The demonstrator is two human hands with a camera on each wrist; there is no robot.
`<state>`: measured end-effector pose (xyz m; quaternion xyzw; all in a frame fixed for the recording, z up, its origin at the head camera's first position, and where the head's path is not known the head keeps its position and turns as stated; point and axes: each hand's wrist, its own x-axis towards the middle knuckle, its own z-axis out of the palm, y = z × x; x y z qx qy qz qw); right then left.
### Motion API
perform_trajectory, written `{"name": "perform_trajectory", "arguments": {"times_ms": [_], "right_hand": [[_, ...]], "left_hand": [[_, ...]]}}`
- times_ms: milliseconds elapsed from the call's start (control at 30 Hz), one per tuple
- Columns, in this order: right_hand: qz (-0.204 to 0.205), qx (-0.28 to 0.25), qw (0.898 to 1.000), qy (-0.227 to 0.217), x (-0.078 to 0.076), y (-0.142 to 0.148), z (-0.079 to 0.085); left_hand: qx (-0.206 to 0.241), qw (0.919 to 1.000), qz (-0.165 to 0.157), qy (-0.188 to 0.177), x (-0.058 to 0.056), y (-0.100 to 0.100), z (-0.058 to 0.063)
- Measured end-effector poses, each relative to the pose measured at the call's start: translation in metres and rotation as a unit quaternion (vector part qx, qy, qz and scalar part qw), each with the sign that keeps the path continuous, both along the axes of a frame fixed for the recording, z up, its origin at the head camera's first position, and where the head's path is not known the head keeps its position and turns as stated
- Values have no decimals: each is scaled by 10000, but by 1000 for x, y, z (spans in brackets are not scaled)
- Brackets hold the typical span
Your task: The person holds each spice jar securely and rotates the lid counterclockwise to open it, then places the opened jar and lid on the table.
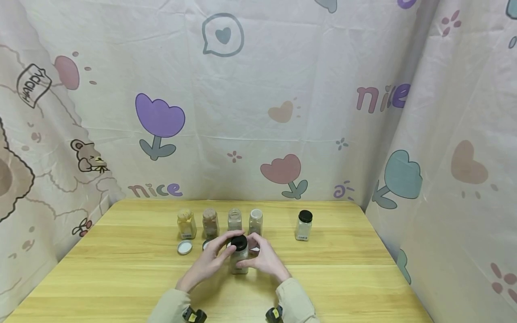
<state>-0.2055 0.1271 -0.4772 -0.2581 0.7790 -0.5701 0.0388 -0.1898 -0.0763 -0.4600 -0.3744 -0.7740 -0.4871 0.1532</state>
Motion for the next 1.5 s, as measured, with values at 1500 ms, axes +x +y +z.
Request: {"name": "perform_trajectory", "arguments": {"times_ms": [1500], "right_hand": [[-25,6,10000,-63,-2,0,-2]], "left_hand": [[-30,9999,-78,-115,2,0,4]]}}
